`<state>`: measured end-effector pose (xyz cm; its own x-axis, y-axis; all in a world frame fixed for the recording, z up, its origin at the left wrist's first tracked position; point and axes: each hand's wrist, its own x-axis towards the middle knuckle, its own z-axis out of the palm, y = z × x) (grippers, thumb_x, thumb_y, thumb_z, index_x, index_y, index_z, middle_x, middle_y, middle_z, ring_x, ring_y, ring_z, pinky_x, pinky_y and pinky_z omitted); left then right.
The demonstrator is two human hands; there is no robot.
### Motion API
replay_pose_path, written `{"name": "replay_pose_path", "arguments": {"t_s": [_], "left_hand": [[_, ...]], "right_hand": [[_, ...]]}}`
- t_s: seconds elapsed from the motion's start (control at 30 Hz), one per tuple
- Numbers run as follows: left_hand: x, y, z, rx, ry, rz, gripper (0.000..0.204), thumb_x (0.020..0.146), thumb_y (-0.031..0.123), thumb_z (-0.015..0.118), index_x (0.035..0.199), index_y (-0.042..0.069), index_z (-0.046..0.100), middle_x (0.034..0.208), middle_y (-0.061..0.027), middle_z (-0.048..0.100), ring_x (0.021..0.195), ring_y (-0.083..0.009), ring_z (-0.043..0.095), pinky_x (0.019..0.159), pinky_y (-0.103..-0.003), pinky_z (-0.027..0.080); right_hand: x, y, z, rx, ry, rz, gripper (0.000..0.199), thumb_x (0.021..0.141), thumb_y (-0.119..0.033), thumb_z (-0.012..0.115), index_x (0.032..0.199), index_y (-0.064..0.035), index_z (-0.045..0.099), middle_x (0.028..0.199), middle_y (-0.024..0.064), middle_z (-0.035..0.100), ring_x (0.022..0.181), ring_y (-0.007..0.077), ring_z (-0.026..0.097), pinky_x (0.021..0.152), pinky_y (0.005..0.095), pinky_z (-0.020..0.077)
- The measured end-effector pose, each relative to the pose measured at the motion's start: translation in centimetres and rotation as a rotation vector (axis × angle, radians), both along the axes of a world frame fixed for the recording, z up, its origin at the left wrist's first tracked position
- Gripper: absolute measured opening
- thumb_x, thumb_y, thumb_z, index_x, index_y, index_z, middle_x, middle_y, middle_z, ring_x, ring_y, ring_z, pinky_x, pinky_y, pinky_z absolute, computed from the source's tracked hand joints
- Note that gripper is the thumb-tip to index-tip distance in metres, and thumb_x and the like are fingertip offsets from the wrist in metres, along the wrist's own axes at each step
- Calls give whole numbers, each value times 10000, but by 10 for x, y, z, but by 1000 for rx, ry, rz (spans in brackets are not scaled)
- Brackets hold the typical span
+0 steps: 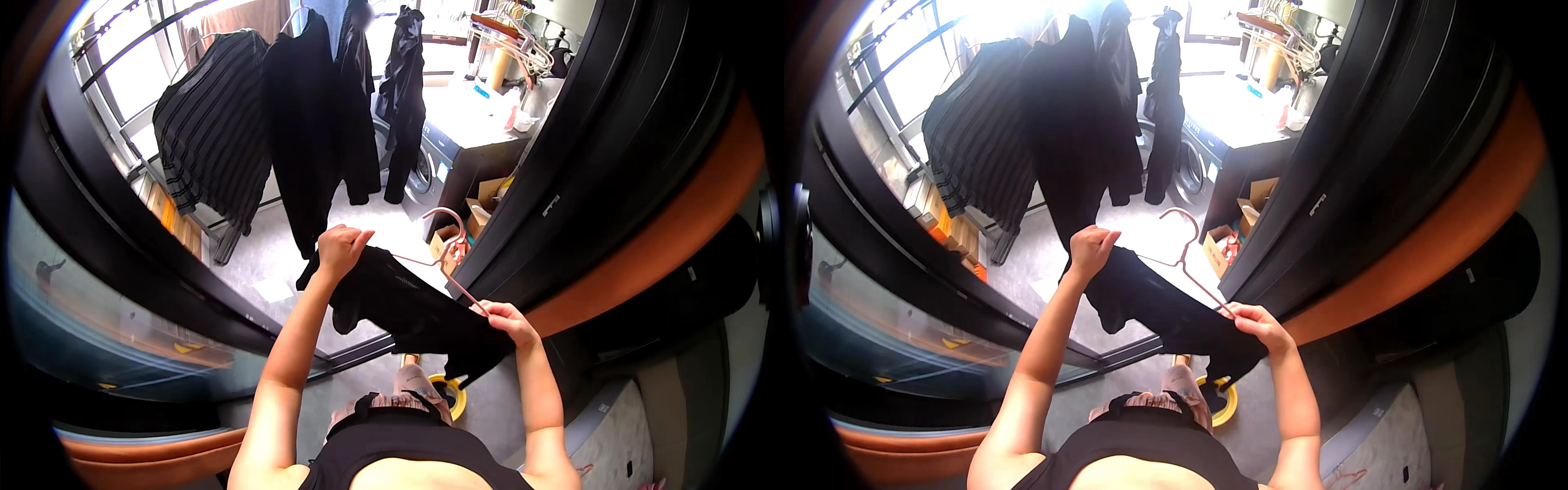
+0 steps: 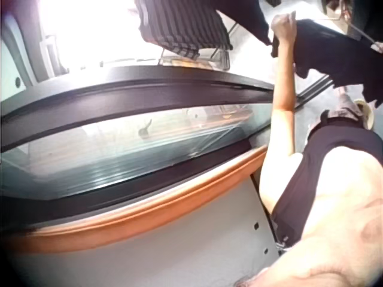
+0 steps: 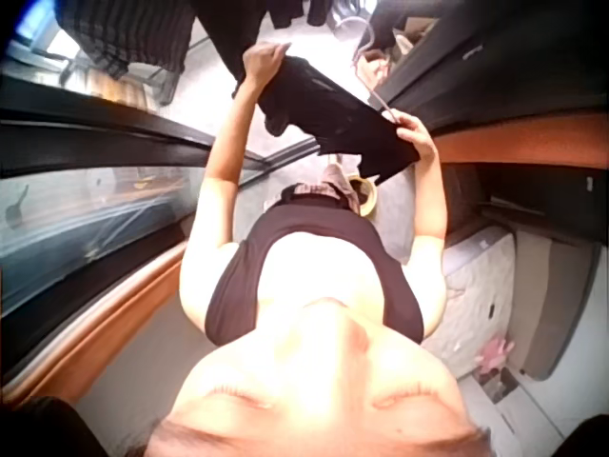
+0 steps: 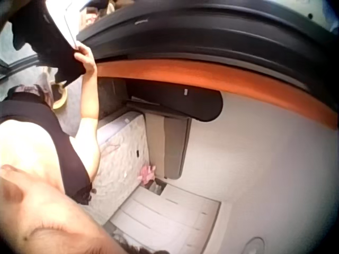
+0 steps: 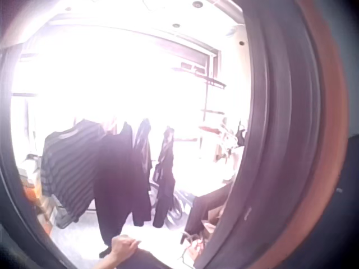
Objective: The person picks up various clothing items from a bed, places them on hangers, and hangs them on a drying rack near a window. The person also adjusts the position of the clothes on the rack and closes the window at the end.
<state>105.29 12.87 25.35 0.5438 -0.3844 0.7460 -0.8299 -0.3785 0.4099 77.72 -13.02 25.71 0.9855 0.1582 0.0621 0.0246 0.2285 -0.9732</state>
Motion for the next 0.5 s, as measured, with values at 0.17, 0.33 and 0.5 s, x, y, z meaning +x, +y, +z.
{"name": "replay_pose_path", "arguments": {"t_s": [0.17, 0.33, 0.5], "left_hand": [[41, -64, -20, -1, 11, 79, 330, 791, 293, 635, 571, 63, 546, 586, -67, 539, 612, -266, 530, 578, -378, 395], [53, -137, -46, -63, 112, -20, 132, 808, 194, 614, 854, 74, 589, 935, -84, 577, 901, -292, 524, 784, -392, 394], [73, -193, -40, -168, 109, -165, 77, 822, 110, 571, 799, 37, 577, 821, -103, 598, 778, -291, 557, 713, -380, 422]], "right_hand": [[16, -29, 15, 312, 217, -99, 477, 639, 43, 579, 1108, 24, 491, 1106, 117, 542, 1029, 197, 539, 944, 325, 406], [53, -65, 38, 68, 172, -308, 546, 561, 54, 510, 1106, 18, 505, 1096, 82, 552, 1052, 192, 524, 953, 286, 375], [130, -116, 27, -34, 195, -283, 532, 593, 86, 454, 1108, -33, 517, 1147, 61, 515, 1054, 134, 493, 852, 216, 401]]}}
